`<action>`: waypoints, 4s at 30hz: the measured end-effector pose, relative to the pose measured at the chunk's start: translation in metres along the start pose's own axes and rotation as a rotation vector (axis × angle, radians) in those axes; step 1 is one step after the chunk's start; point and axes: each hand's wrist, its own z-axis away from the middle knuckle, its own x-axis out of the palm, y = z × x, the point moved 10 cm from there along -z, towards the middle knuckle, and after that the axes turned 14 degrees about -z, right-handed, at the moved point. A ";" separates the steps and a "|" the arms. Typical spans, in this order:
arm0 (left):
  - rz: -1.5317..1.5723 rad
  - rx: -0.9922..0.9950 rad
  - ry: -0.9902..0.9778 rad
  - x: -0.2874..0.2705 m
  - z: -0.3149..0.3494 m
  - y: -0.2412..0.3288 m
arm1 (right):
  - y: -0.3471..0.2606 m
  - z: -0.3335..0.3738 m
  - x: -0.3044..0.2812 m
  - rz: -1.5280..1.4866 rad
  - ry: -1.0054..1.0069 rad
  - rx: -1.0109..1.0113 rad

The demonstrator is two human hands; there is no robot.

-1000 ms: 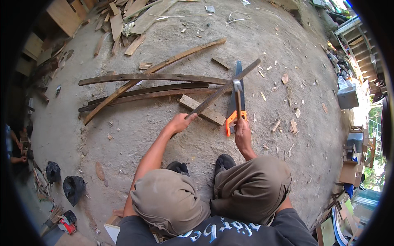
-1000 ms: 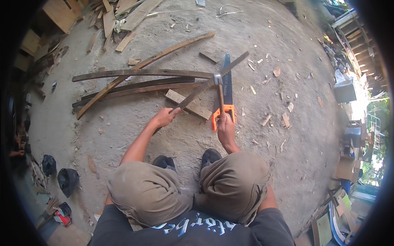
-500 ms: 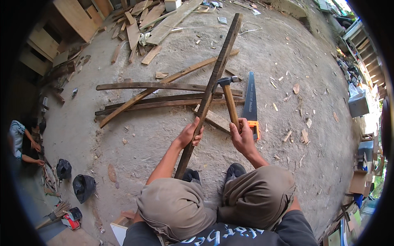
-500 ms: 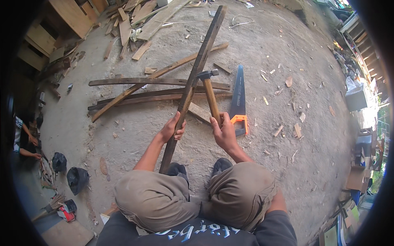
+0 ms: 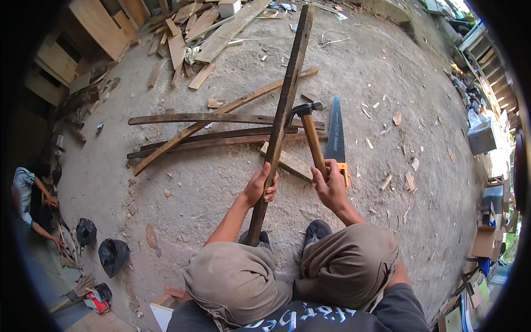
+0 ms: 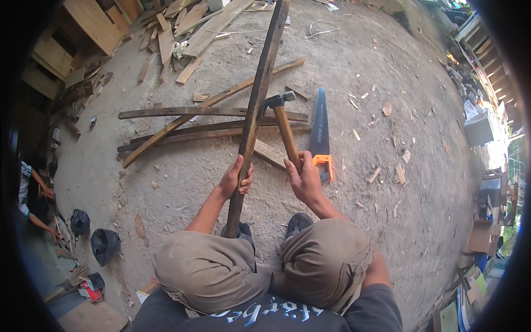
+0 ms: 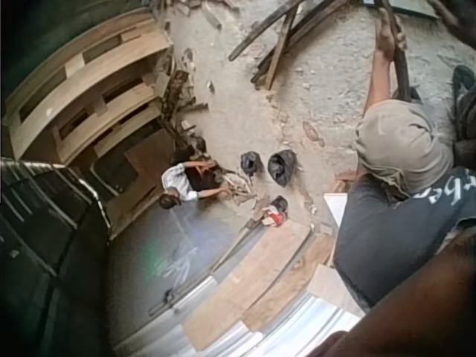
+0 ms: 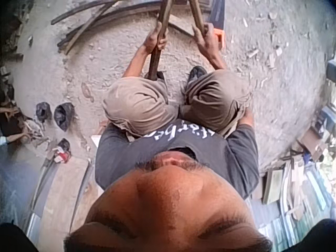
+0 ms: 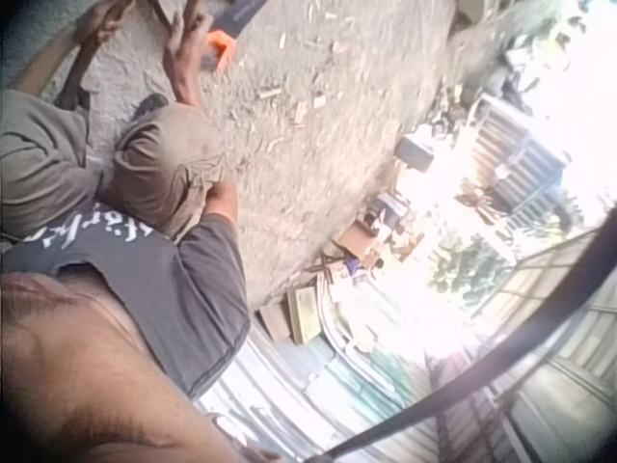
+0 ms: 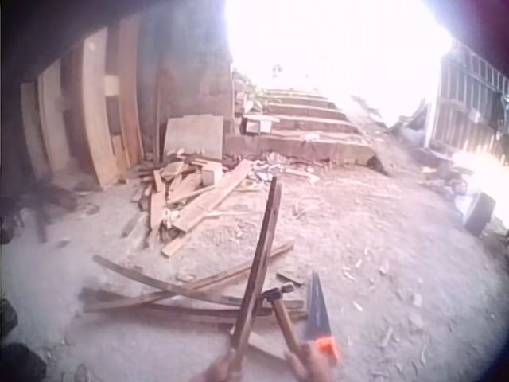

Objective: The person sits on the ground and repeatedly hammers a long, thin wooden strip to straighten it. They pick up the strip, strike it with a hammer, inspect it, and repeat the process. A hand saw and other tools are visible nearby.

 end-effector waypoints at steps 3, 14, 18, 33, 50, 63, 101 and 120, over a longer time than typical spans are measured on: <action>-0.076 0.029 0.065 -0.001 0.004 0.000 | -0.008 0.000 -0.005 0.007 -0.090 0.026; 0.028 0.046 0.198 0.021 0.003 0.000 | -0.012 0.016 0.026 -0.470 -0.198 0.334; 0.052 0.027 0.194 0.019 0.001 -0.004 | -0.010 0.013 0.023 -0.444 -0.211 0.368; -0.077 0.029 0.083 0.019 0.028 -0.018 | -0.060 -0.018 -0.042 0.469 -0.577 0.038; -0.242 0.062 0.059 -0.009 0.029 0.021 | -0.081 -0.038 -0.036 0.417 -0.698 0.160; -0.756 -0.239 0.157 -0.114 0.101 -0.021 | -0.040 -0.030 -0.114 0.422 -0.736 0.660; -1.209 -0.141 0.021 0.004 0.018 -0.033 | 0.229 0.226 -0.162 0.405 0.594 0.309; -1.094 -0.154 0.021 0.003 0.020 -0.027 | 0.253 0.213 -0.183 -0.119 0.582 0.492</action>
